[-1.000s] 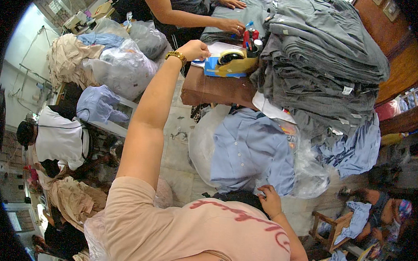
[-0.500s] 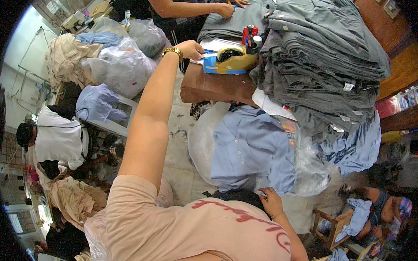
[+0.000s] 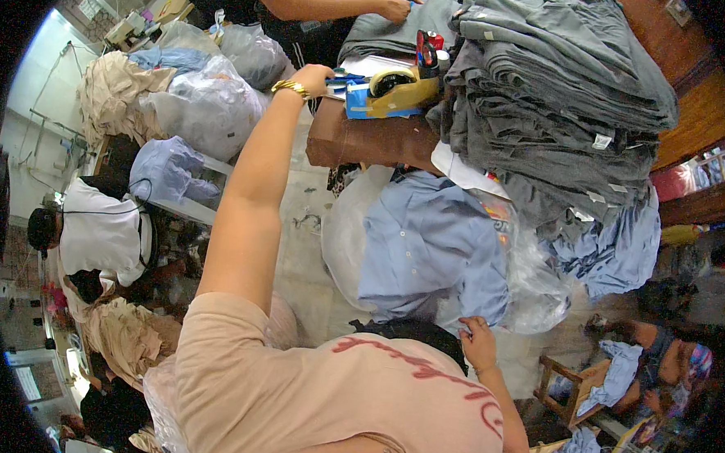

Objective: The person picks up a light blue shirt, looks at the buttons, and uses a blue plastic tool to trim threads before placing the shirt onto a pile of garments.

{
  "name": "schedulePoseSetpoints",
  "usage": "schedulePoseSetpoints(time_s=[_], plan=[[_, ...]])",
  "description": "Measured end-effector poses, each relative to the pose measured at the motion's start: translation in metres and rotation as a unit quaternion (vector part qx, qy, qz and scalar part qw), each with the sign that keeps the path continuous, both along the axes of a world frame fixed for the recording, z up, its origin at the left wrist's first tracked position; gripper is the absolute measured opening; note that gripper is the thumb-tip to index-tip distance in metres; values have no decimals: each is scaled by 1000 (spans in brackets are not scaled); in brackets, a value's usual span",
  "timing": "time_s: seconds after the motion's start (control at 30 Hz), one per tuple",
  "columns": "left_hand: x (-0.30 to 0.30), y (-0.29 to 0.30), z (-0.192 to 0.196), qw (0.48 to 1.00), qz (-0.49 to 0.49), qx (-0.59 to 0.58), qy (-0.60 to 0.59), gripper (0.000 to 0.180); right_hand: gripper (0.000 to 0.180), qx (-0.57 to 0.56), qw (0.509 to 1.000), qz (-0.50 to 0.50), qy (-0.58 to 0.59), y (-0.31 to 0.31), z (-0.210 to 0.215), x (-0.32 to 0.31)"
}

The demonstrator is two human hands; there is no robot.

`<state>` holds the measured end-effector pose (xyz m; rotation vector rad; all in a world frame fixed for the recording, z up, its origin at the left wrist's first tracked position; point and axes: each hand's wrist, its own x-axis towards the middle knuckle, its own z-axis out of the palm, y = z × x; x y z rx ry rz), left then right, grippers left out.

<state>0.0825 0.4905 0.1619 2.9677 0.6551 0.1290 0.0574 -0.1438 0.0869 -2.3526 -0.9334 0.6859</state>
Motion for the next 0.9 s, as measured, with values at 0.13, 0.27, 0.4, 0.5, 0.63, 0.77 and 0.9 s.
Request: schedulePoseSetpoints(time_s=[0.13,0.27,0.4,0.5,0.63,0.77,0.9], plan=[[-41,-79,36,871,6,-443,-212,47,17,59,996,-32,-67,11,17,19],[-88,-201,47,787,-48,-575,-221,52,17,201,976,47,-66,71,67,41],[-114,-322,36,867,-99,-454,-183,46,20,233,966,111,15,117,119,32],[-129,-396,27,854,-79,-503,-101,57,23,149,970,187,47,98,111,34],[-147,-462,14,806,-1,-587,-71,60,21,90,967,223,82,51,83,35],[-146,-507,6,823,26,-561,-86,59,16,184,958,195,101,18,78,31],[-140,-541,6,844,32,-528,-87,57,13,137,948,273,85,-9,70,39]])
